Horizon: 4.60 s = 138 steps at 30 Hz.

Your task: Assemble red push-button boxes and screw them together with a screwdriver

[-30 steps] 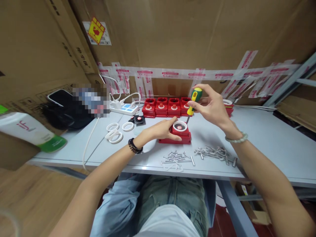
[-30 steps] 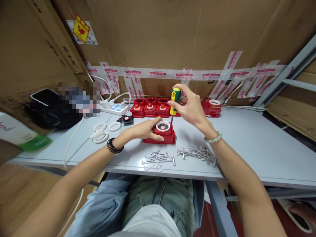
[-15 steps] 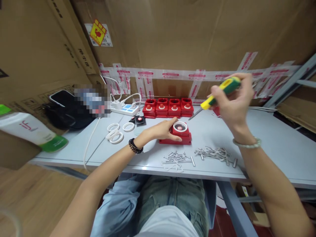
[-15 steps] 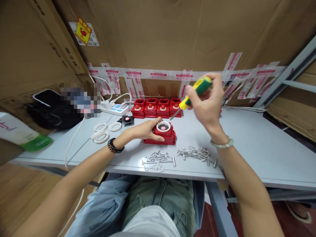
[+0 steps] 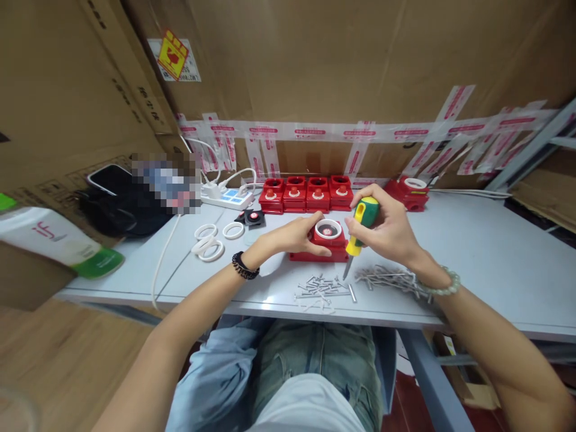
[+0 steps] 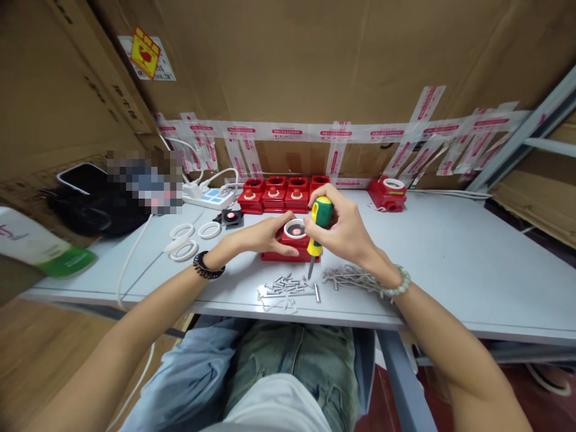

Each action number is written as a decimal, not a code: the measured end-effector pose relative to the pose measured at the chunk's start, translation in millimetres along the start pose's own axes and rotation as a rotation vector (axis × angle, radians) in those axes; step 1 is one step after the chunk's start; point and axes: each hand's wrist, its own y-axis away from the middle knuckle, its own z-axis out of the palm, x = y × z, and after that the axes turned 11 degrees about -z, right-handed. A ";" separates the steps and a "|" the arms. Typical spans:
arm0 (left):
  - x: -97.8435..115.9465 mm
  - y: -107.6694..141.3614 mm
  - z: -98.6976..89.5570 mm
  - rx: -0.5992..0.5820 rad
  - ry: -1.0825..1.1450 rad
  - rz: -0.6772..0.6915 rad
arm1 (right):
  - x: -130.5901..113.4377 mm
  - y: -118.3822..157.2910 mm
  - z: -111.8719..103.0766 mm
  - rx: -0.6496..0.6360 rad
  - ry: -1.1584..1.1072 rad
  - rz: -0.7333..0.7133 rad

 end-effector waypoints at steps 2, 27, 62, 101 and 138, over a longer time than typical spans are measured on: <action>0.9 0.4 0.0 0.003 -0.008 -0.006 | -1.2 2.1 2.2 0.014 0.009 -0.042; -9.8 -6.9 3.6 0.030 -0.005 0.068 | -6.9 14.4 31.5 0.127 0.053 -0.215; 0.9 0.4 -1.4 0.015 -0.039 -0.032 | 27.9 -19.6 -27.7 0.603 -0.129 0.137; 4.1 1.0 -1.9 -0.009 0.010 -0.060 | 76.2 -5.0 -7.8 0.641 -0.373 0.672; 1.4 0.7 -1.4 0.014 -0.047 -0.042 | 65.7 -8.5 -10.0 0.605 -0.217 0.395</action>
